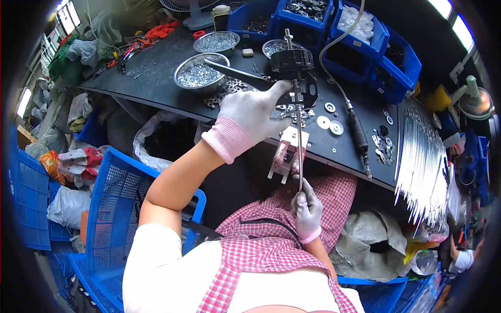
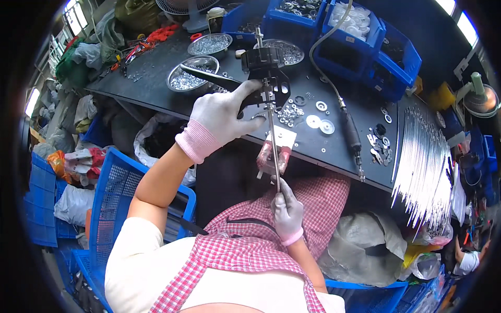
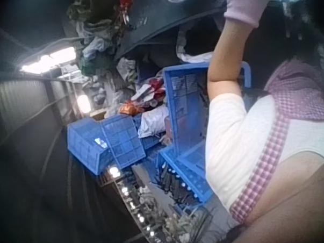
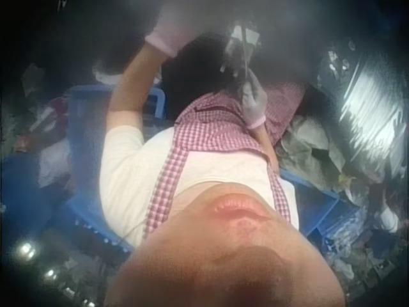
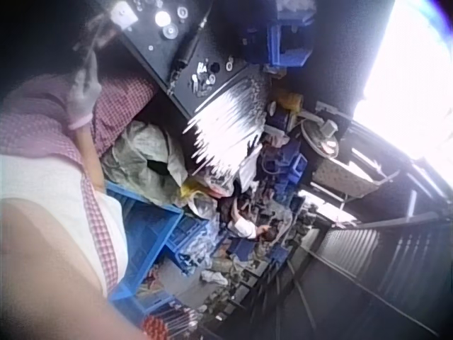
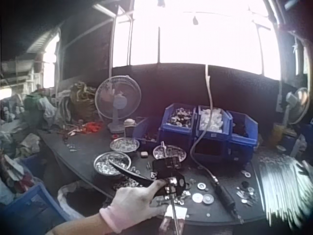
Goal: The person assembles a mechanical housing by hand, securing washers and bolts into it with an electric screwdriver.
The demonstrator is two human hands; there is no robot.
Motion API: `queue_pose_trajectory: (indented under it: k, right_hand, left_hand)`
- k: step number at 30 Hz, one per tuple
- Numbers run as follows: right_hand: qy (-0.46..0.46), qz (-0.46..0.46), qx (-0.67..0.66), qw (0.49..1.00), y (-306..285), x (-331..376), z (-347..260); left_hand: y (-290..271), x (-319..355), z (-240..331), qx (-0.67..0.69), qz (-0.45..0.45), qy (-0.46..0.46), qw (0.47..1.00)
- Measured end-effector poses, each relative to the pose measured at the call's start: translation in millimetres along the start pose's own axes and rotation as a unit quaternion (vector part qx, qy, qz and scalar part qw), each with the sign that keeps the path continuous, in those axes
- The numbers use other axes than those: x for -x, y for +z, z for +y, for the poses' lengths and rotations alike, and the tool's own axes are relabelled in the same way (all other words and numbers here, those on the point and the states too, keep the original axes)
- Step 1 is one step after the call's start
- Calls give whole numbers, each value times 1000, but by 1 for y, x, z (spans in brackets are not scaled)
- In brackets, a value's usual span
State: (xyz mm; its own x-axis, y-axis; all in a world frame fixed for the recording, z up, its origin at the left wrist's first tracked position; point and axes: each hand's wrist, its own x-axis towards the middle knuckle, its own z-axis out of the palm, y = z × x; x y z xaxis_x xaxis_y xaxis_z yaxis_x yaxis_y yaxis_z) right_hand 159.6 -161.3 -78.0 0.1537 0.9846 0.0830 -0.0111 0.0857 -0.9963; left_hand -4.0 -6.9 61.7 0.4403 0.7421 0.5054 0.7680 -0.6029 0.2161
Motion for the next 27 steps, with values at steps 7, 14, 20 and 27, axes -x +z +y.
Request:
queue_pose_trajectory:
  k: [7, 14, 20, 27]
  right_hand:
    - [6, 3, -3, 1000, 4, 2, 0]
    - [7, -51, -169, 984, 8, -14, -20]
    - [48, -27, -173, 983, 6, -21, -28]
    - [21, -8, -147, 989, 9, -15, -26]
  left_hand:
    - [16, 0, -15, 29, 55, 21, 998]
    - [29, 10, -12, 94, 82, 75, 989]
    - [34, 8, -12, 109, 118, 91, 983]
    - [25, 6, -10, 111, 127, 111, 979]
